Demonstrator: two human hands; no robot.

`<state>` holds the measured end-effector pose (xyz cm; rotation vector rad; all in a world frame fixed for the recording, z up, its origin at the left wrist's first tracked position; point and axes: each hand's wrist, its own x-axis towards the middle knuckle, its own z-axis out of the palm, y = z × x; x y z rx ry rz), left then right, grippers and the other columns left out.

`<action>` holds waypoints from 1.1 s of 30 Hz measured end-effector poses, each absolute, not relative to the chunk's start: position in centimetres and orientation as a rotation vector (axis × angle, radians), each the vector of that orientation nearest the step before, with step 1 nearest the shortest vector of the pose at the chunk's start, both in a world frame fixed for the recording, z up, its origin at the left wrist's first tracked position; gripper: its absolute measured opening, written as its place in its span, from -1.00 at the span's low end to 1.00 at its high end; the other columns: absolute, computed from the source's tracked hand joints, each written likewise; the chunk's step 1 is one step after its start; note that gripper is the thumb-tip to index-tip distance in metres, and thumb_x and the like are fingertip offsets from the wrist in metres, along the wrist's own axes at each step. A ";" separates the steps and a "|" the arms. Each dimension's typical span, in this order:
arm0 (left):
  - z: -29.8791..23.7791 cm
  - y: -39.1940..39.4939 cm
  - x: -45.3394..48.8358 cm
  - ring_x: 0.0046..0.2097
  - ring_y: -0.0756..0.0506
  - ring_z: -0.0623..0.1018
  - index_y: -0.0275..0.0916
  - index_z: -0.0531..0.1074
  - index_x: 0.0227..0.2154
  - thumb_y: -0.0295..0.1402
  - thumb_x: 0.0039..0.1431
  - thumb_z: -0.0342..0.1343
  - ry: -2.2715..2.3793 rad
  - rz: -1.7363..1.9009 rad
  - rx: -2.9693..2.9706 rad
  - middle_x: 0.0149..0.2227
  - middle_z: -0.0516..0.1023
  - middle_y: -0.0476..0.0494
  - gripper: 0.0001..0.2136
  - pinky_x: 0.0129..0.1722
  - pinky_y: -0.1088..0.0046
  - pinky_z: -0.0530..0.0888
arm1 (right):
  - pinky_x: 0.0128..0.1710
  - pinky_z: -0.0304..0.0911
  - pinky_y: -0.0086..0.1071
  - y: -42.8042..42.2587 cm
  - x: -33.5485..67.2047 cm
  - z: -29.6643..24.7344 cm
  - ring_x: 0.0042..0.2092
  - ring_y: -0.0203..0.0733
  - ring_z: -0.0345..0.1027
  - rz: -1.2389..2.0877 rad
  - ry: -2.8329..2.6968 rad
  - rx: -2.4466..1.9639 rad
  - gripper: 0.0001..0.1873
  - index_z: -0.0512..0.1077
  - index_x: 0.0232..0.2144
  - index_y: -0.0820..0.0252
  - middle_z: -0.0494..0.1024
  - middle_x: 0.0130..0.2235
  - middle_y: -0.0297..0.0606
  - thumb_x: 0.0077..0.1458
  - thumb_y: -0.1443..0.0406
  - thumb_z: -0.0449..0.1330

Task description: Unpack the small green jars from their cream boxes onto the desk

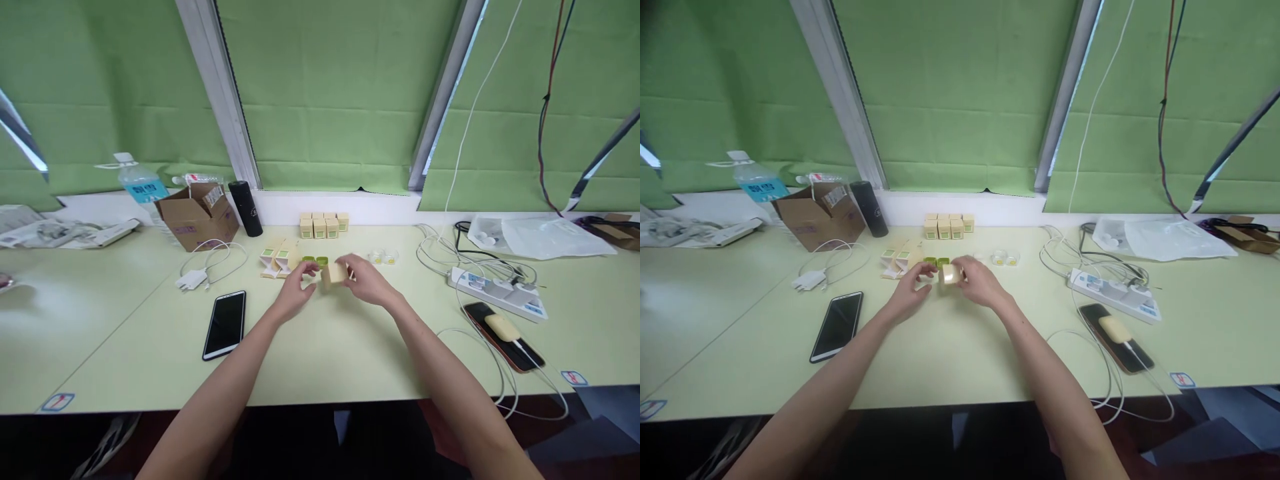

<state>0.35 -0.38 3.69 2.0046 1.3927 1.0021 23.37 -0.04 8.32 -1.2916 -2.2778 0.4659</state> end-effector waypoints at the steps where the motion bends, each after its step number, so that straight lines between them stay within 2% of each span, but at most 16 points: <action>1: 3.8 -0.4 0.2 0.16 -0.18 0.53 -0.11 0.32 0.18 -0.43 0.10 0.12 1.252 0.963 2.001 0.20 0.51 -0.19 -0.47 0.11 0.25 0.45 | -0.09 0.38 -0.29 -1.0 23.7 8.1 -0.11 -0.17 0.47 0.588 -2.312 -1.240 -0.45 0.42 0.13 0.07 0.53 0.11 -0.17 0.10 0.51 0.19; 4: 3.9 -0.9 0.5 0.28 -0.24 0.45 -0.07 0.27 0.30 -0.41 0.02 0.26 0.916 0.779 1.976 0.31 0.42 -0.24 -0.28 0.15 0.23 0.47 | -0.03 0.40 -0.27 -2.5 24.3 7.4 0.01 -0.16 0.47 0.836 -2.292 -1.083 -0.37 0.46 0.12 0.00 0.53 0.15 -0.21 0.05 0.57 0.12; 6: 3.8 -1.4 1.1 0.23 -0.24 0.50 -0.07 0.32 0.28 -0.38 0.04 0.29 0.842 0.746 1.931 0.26 0.46 -0.24 -0.32 0.11 0.23 0.51 | 0.02 0.40 -0.25 -2.8 24.3 6.9 0.13 -0.15 0.43 0.897 -2.227 -0.983 -0.32 0.45 0.15 -0.04 0.50 0.21 -0.22 0.06 0.58 0.05; 9: 3.6 -1.8 2.0 0.13 -0.24 0.56 -0.13 0.40 0.19 -0.37 0.03 0.32 0.937 0.809 1.833 0.15 0.54 -0.23 -0.40 0.03 0.25 0.54 | 0.07 0.41 -0.18 -2.6 24.0 6.2 0.18 -0.13 0.40 0.909 -2.082 -0.981 -0.27 0.37 0.24 -0.07 0.43 0.28 -0.19 0.06 0.55 0.03; 12: 3.3 -1.8 2.4 0.10 -0.23 0.55 -0.15 0.42 0.13 -0.42 -0.02 0.35 1.154 0.922 1.788 0.12 0.53 -0.21 -0.42 0.03 0.23 0.54 | 0.03 0.44 -0.15 -2.1 23.8 5.5 0.14 -0.09 0.43 0.813 -1.876 -1.098 -0.35 0.32 0.26 -0.03 0.43 0.27 -0.11 0.13 0.43 0.07; 15: 3.2 -1.5 2.4 0.13 -0.21 0.50 -0.13 0.44 0.06 -0.43 -0.02 0.36 1.297 1.067 1.856 0.14 0.46 -0.19 -0.48 0.10 0.21 0.51 | -0.14 0.47 -0.24 -1.7 23.5 4.6 -0.02 -0.09 0.49 0.749 -1.717 -1.181 -0.49 0.31 0.20 0.07 0.51 0.14 -0.05 0.20 0.27 0.11; 19: 2.9 -1.7 2.4 0.18 -0.23 0.42 -0.10 0.44 0.04 -0.43 0.04 0.35 1.378 1.117 2.088 0.12 0.42 -0.18 -0.53 0.17 0.17 0.46 | -0.27 0.43 -0.30 -2.0 22.6 3.8 -0.18 -0.14 0.50 0.786 -1.716 -1.169 -0.45 0.27 0.20 0.11 0.55 0.03 -0.09 0.19 0.16 0.16; 21: 2.6 -1.9 2.6 0.18 -0.24 0.41 -0.09 0.44 0.06 -0.44 0.11 0.30 1.363 1.097 2.228 0.09 0.42 -0.18 -0.56 0.18 0.14 0.45 | -0.28 0.43 -0.29 -2.4 22.0 3.6 -0.23 -0.16 0.49 0.784 -1.735 -1.145 -0.40 0.23 0.24 0.10 0.55 0.02 -0.10 0.18 0.14 0.18; 24: 1.9 -2.1 2.9 0.16 -0.24 0.40 -0.08 0.44 0.08 -0.48 0.16 0.22 1.284 1.106 2.382 0.05 0.41 -0.18 -0.58 0.08 0.14 0.50 | -0.28 0.43 -0.24 -2.8 21.3 3.3 -0.28 -0.15 0.48 0.757 -1.751 -1.144 -0.36 0.19 0.26 0.08 0.55 0.02 -0.10 0.17 0.14 0.20; 28: 1.6 -2.2 3.2 0.14 -0.25 0.41 -0.11 0.44 0.09 -0.51 0.15 0.19 1.248 1.156 2.437 0.04 0.41 -0.19 -0.58 -0.02 0.18 0.54 | -0.27 0.43 -0.20 -2.9 21.0 3.1 -0.28 -0.11 0.49 0.733 -1.755 -1.144 -0.36 0.19 0.26 0.07 0.56 -0.01 -0.11 0.15 0.18 0.19; 33: 1.8 -2.2 3.1 0.15 -0.25 0.41 -0.08 0.43 0.09 -0.53 0.15 0.19 1.243 1.131 2.420 0.05 0.42 -0.18 -0.56 0.00 0.17 0.53 | -0.23 0.42 -0.17 -3.3 21.3 3.5 -0.31 -0.11 0.49 0.725 -1.762 -1.127 -0.44 0.15 0.25 0.04 0.60 -0.02 -0.12 0.22 0.23 0.10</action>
